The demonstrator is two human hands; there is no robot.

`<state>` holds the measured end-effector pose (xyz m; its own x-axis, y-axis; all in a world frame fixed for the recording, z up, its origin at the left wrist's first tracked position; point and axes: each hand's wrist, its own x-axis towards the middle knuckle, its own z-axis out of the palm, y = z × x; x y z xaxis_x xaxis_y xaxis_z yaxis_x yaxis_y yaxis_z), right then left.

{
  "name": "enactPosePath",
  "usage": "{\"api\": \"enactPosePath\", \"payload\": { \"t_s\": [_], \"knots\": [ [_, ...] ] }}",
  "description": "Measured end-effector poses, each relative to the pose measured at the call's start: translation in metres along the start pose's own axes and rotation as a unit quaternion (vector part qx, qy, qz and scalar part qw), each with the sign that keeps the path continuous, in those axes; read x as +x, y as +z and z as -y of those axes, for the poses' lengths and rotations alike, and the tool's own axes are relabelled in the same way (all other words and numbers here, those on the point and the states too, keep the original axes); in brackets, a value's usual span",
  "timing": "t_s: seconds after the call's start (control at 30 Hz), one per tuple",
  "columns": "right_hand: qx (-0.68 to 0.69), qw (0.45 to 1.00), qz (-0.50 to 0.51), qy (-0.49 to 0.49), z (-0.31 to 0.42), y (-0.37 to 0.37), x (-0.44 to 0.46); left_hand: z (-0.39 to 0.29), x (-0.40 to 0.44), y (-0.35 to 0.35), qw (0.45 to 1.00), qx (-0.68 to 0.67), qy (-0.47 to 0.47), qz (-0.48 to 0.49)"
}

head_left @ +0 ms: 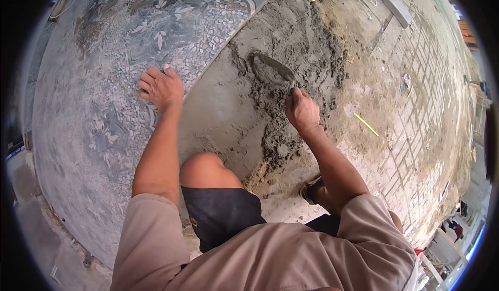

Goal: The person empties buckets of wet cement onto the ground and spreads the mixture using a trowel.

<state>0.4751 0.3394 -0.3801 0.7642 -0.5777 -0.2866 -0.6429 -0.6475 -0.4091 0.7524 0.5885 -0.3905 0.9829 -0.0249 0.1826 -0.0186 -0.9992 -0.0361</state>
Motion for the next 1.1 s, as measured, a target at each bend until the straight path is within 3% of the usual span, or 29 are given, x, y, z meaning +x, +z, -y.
{"api": "enactPosePath", "payload": {
  "t_s": [0.13, 0.2, 0.33, 0.4, 0.47, 0.53, 0.57, 0.6, 0.67, 0.73, 0.8, 0.83, 0.9, 0.93, 0.97, 1.03, 1.07, 1.1],
  "knots": [
    [-0.020, 0.997, -0.072, -0.011, 0.026, -0.027, 0.063, 0.004, -0.006, 0.005, 1.000, -0.003, 0.009, -0.016],
    [-0.111, 0.989, -0.091, -0.036, 0.037, -0.033, 0.091, 0.002, -0.002, 0.005, 0.999, -0.004, 0.013, -0.036],
    [-0.126, 0.978, -0.052, -0.160, 0.025, -0.009, 0.051, 0.003, -0.002, 0.005, 1.000, -0.014, 0.006, -0.024],
    [-0.125, 0.978, -0.047, -0.159, 0.017, -0.016, 0.034, 0.003, -0.005, 0.004, 1.000, -0.019, 0.003, -0.007],
    [-0.050, 0.992, -0.079, -0.081, 0.017, -0.029, 0.015, 0.003, -0.003, 0.002, 0.999, -0.027, 0.007, -0.020],
    [-0.064, 0.986, -0.130, -0.087, 0.009, -0.019, -0.002, 0.003, -0.001, 0.001, 1.000, -0.023, 0.008, -0.017],
    [0.216, 0.972, -0.041, 0.087, 0.009, -0.016, -0.013, 0.003, -0.004, 0.002, 1.000, -0.018, 0.013, -0.008],
    [0.471, 0.845, 0.050, 0.250, 0.008, -0.011, -0.022, 0.002, -0.005, 0.000, 1.000, -0.018, 0.014, -0.005],
    [0.649, 0.680, 0.090, 0.328, 0.012, 0.016, -0.033, 0.002, -0.003, -0.002, 1.000, -0.011, 0.009, 0.020],
    [0.724, 0.596, 0.146, 0.315, 0.032, 0.034, -0.032, 0.003, -0.003, 0.002, 1.000, -0.015, 0.007, 0.005],
    [0.732, 0.588, 0.177, 0.295, 0.045, 0.041, -0.015, 0.003, -0.001, 0.004, 1.000, -0.017, 0.007, -0.007],
    [0.731, 0.586, 0.178, 0.300, 0.048, 0.042, -0.008, 0.002, -0.001, 0.003, 1.000, -0.012, 0.004, 0.000],
    [0.532, 0.792, 0.215, 0.208, 0.053, 0.034, 0.006, 0.001, -0.003, 0.002, 1.000, -0.010, 0.002, 0.009],
    [0.530, 0.794, 0.215, 0.208, 0.048, 0.029, 0.008, 0.001, -0.005, 0.001, 1.000, -0.010, 0.002, 0.010],
    [0.362, 0.902, 0.186, 0.143, 0.038, 0.022, 0.011, 0.001, -0.004, -0.002, 1.000, -0.011, 0.004, 0.007],
    [0.196, 0.962, 0.162, 0.095, 0.040, -0.008, 0.011, 0.003, -0.004, 0.001, 1.000, -0.013, 0.008, -0.012],
    [0.198, 0.963, 0.158, 0.093, 0.043, -0.016, 0.015, 0.002, -0.003, 0.000, 1.000, -0.013, 0.011, -0.024],
    [0.297, 0.929, 0.180, 0.132, 0.044, -0.021, 0.018, 0.001, -0.002, -0.001, 1.000, -0.013, 0.011, -0.025]
  ]
}}
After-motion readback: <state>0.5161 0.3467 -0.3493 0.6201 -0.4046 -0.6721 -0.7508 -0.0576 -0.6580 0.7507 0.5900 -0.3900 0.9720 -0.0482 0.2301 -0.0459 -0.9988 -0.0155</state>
